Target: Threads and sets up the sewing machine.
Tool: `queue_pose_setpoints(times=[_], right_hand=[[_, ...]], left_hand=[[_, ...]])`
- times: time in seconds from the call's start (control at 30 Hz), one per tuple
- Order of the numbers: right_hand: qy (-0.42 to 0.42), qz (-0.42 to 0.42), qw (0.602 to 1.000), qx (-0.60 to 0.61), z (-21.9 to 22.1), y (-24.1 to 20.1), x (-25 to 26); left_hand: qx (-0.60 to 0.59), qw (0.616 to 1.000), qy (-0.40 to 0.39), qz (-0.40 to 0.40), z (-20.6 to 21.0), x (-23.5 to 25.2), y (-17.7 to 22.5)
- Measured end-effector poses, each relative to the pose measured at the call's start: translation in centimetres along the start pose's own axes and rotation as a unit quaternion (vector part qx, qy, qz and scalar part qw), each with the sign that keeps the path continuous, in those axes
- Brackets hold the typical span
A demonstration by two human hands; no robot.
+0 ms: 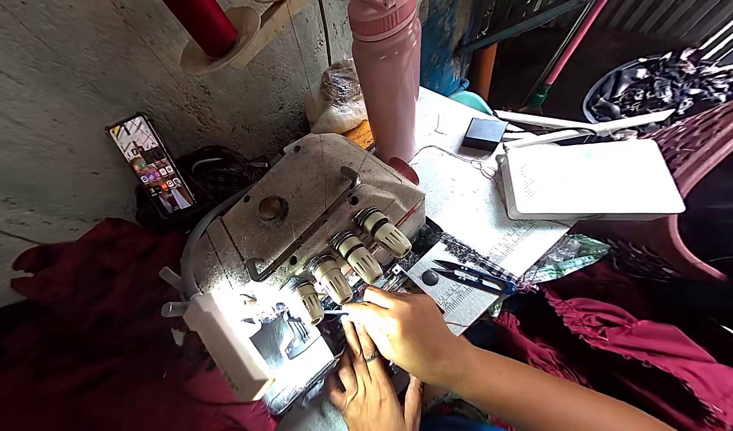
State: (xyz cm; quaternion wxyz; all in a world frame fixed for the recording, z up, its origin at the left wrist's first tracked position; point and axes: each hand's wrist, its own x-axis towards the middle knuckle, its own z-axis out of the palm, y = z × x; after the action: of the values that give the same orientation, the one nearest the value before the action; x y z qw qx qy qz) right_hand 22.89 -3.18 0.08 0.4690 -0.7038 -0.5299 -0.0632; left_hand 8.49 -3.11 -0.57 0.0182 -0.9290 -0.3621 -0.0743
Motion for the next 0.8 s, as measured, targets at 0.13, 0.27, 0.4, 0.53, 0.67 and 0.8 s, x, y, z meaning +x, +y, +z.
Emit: queue_pose_setpoints(times=[0.13,0.27,0.4,0.53,0.67,0.8], right_hand=[[0.023,-0.005,0.999,0.042,-1.4,0.7,-0.3],[0.048,-0.012,0.996,0.069,-1.8,0.9,-0.5],[0.075,-0.043,0.995,0.059,-1.6,0.4,-0.6],[0.105,-0.094,0.990,0.000,-1.5,0.0,-0.6],[0.105,-0.106,0.988,-0.029,-1.2,0.0,-1.2],[0.106,-0.096,0.990,-0.019,-0.8,0.3,-1.7]], left_hand=[[-0.125,0.988,0.093,0.013,-2.0,0.5,-0.6],[-0.115,0.968,0.225,-0.007,-5.8,2.7,-2.8],[-0.114,0.961,0.247,-0.055,-6.7,6.0,-5.3],[-0.189,0.944,0.258,-0.075,-5.8,6.9,-6.1],[-0.263,0.932,0.233,-0.086,-5.5,7.3,-5.9],[-0.295,0.924,0.226,-0.095,-5.3,7.4,-6.2]])
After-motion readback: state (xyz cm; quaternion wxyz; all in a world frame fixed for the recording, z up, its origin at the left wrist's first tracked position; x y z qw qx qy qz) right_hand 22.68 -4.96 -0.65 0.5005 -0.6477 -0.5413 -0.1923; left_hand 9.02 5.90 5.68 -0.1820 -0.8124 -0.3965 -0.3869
